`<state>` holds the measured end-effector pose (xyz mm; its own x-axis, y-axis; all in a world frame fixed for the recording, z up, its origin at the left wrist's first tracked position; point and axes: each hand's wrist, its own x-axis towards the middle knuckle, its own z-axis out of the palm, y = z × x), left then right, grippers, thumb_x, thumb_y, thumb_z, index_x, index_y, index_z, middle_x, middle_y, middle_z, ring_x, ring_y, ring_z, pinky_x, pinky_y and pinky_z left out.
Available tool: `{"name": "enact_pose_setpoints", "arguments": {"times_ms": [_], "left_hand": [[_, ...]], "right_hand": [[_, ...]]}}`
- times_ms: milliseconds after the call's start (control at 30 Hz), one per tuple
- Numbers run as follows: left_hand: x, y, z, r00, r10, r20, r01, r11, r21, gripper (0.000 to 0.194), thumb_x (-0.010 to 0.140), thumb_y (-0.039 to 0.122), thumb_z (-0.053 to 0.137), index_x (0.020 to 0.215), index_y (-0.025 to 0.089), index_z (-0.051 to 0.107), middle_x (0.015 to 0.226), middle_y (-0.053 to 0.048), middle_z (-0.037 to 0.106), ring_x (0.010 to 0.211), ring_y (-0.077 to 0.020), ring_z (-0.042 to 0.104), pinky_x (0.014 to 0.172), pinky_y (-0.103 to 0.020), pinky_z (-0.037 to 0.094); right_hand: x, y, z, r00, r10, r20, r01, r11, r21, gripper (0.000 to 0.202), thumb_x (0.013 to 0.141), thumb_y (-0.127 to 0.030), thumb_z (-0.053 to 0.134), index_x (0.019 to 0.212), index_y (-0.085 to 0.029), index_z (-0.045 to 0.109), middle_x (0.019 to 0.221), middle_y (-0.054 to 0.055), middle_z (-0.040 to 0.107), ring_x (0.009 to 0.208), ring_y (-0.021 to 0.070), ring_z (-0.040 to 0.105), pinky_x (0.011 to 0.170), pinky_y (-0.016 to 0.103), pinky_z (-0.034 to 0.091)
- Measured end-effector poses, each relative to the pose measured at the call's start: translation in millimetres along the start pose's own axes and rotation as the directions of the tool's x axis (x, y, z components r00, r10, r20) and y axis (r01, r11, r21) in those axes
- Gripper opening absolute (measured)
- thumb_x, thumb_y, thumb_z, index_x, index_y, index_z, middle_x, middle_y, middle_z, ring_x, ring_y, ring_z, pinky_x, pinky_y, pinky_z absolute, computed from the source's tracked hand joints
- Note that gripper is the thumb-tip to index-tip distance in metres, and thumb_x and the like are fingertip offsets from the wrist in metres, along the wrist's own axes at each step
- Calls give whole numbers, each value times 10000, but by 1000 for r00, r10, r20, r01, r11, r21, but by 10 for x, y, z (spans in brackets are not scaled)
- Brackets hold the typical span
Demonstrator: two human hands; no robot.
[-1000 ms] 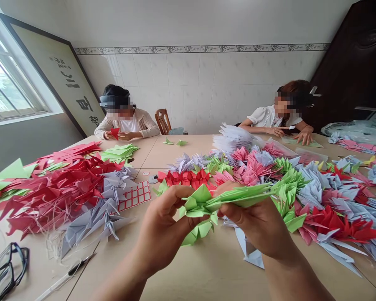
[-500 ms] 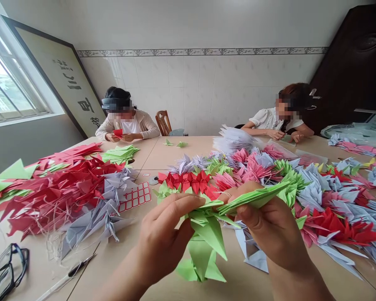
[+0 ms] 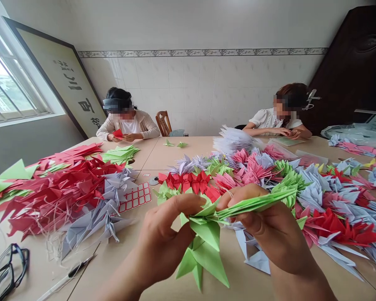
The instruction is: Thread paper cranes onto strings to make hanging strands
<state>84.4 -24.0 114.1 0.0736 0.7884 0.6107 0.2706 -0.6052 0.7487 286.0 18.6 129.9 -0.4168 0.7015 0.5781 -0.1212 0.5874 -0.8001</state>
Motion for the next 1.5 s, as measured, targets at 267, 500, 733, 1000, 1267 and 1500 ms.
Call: {"name": "enact_pose_setpoints", "arguments": {"times_ms": [267,500,733,1000,1267,1500], "left_hand": [[99,56,34,973,-217,82,232,909,-346,173,851,203,701,997,295,691,915,0,720,819,-166,661,757,-277,536],[104,-22,53,966,-251,56,257,942,-215,62,849,261,709,889,243,664,837,-2,669,848,-180,639,784,-294,503],[133,-9,83,955,-284,85,296,926,-232,121,804,243,751,872,220,655,838,-7,679,788,-164,611,724,-266,484],[196,-112,133,919,-386,79,386,844,-372,184,776,233,780,860,193,622,736,21,668,694,-126,607,633,-219,464],[320,-274,61,876,-393,277,480,677,-558,143,769,189,787,817,149,660,765,13,689,672,-79,601,624,-176,471],[301,-303,-14,888,-306,343,458,651,-605,69,798,163,757,849,170,711,844,-16,723,758,-111,640,703,-214,495]], "right_hand": [[71,-51,81,999,36,-32,-41,982,-182,224,947,-381,562,821,-258,699,690,2,670,628,187,623,646,289,536],[56,-2,83,993,114,37,-110,988,-112,80,873,-323,687,829,-258,691,780,-14,697,754,195,657,720,279,544],[58,-7,128,995,88,-35,-93,984,-153,33,854,-243,704,884,-246,718,843,-4,723,800,184,681,726,265,547],[138,182,167,993,95,-66,-107,971,-213,124,870,-241,665,750,-209,656,716,-10,667,692,161,617,633,257,500],[183,326,50,936,316,-157,-279,935,219,216,922,-438,615,877,-227,639,727,-41,628,610,92,567,540,162,513],[233,360,7,918,386,-85,-263,756,599,144,847,-356,737,815,-218,707,669,-57,652,538,54,559,467,111,503]]}}
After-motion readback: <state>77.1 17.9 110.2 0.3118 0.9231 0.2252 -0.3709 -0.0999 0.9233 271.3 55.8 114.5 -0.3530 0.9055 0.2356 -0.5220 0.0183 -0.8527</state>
